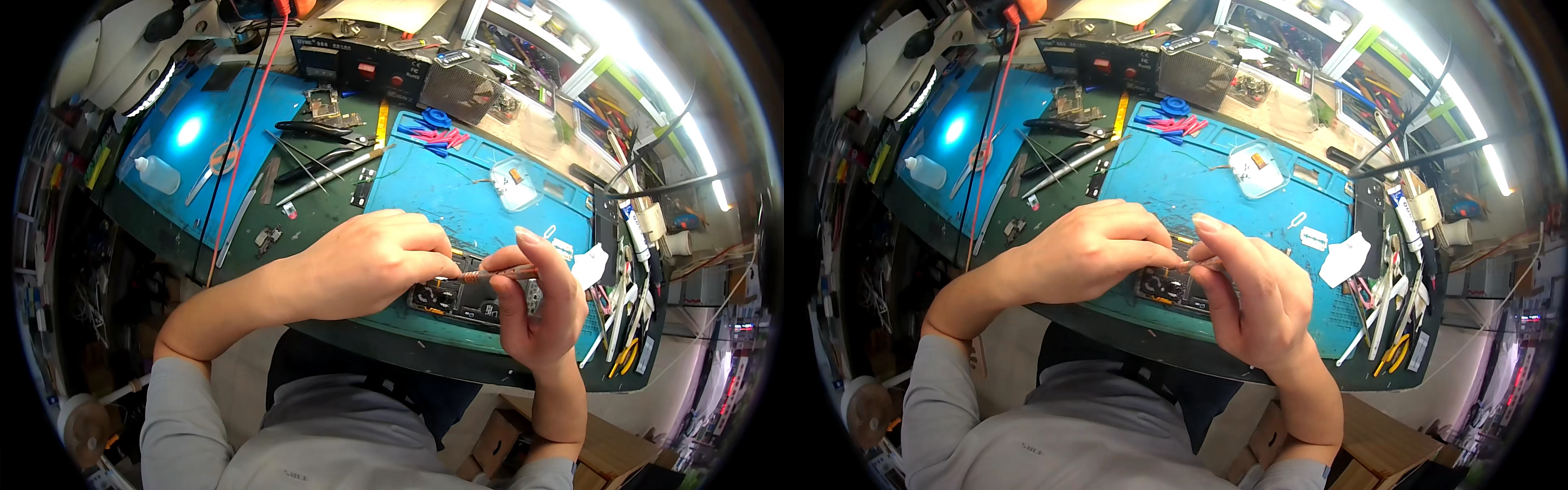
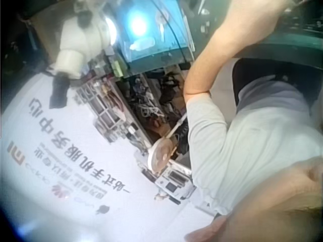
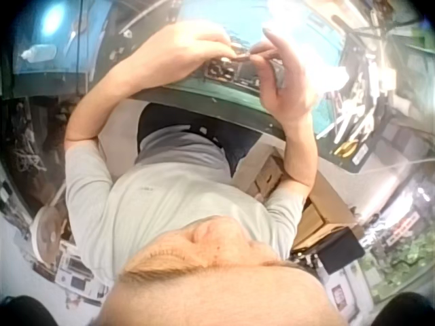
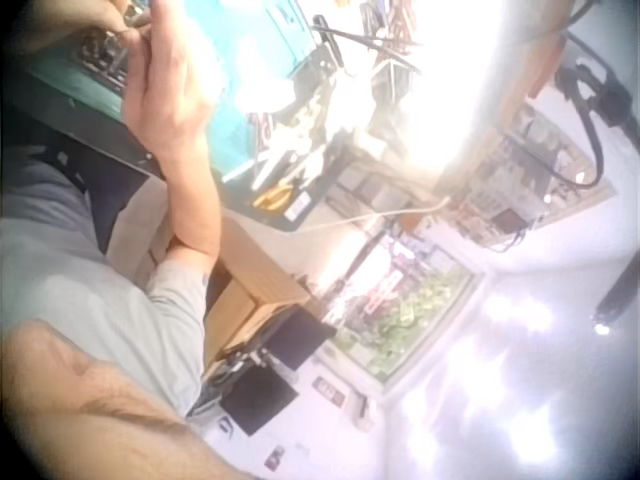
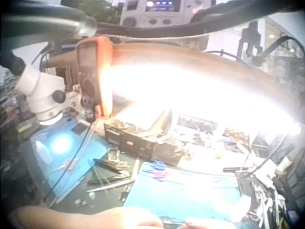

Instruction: The person disassembles a smartphone, removes the battery, and uses a screwdriver to manipulate internal components. They then reassemble the phone and test it by pressing buttons.

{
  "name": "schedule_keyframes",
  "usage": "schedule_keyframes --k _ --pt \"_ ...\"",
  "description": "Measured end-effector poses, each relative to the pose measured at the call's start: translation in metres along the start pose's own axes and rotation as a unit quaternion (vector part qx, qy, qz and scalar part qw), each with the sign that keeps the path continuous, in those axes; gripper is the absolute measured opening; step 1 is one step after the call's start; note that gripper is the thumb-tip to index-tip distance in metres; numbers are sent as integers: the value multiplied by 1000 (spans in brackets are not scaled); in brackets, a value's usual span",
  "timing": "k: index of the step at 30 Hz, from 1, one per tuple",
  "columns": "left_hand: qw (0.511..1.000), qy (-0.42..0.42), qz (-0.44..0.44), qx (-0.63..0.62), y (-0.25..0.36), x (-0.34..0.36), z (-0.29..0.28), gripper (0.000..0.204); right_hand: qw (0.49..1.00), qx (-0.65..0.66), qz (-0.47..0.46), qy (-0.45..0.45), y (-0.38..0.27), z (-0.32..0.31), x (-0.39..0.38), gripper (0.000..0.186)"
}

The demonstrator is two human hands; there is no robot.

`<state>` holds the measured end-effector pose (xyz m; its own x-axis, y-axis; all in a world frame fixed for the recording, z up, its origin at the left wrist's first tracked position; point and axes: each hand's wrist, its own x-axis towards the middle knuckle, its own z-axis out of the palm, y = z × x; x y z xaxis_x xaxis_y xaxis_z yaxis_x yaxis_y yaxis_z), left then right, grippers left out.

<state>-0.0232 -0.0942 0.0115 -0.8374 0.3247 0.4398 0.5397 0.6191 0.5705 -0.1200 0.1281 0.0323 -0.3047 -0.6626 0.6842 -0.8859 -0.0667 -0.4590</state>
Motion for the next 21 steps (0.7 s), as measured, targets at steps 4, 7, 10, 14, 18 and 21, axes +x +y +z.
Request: schedule_keyframes --k 4,7,10,14,18,21 --pt "1000 26 -3 12 -4 -1 -1 28 1000 -4 -16 9 5 7 -1 42" --pt "1000 18 -14 15 -3 -3 -3 28 1000 -4 -21 8 7 11 -1 41" --pt "1000 14 -15 15 -3 -3 -5 28 1000 -5 -18 2 6 13 0 41" --pt "1000 13 -14 10 -3 -4 -5 27 1000 -2 -20 7 8 13 -1 41" --pt "1000 5 5 -28 -1 -5 -2 24 1000 15 -9 -19 2 4 0 41" --pt "999 -9 12 -42 -1 -6 -1 22 999 23 -19 -17 1 4 -1 38"
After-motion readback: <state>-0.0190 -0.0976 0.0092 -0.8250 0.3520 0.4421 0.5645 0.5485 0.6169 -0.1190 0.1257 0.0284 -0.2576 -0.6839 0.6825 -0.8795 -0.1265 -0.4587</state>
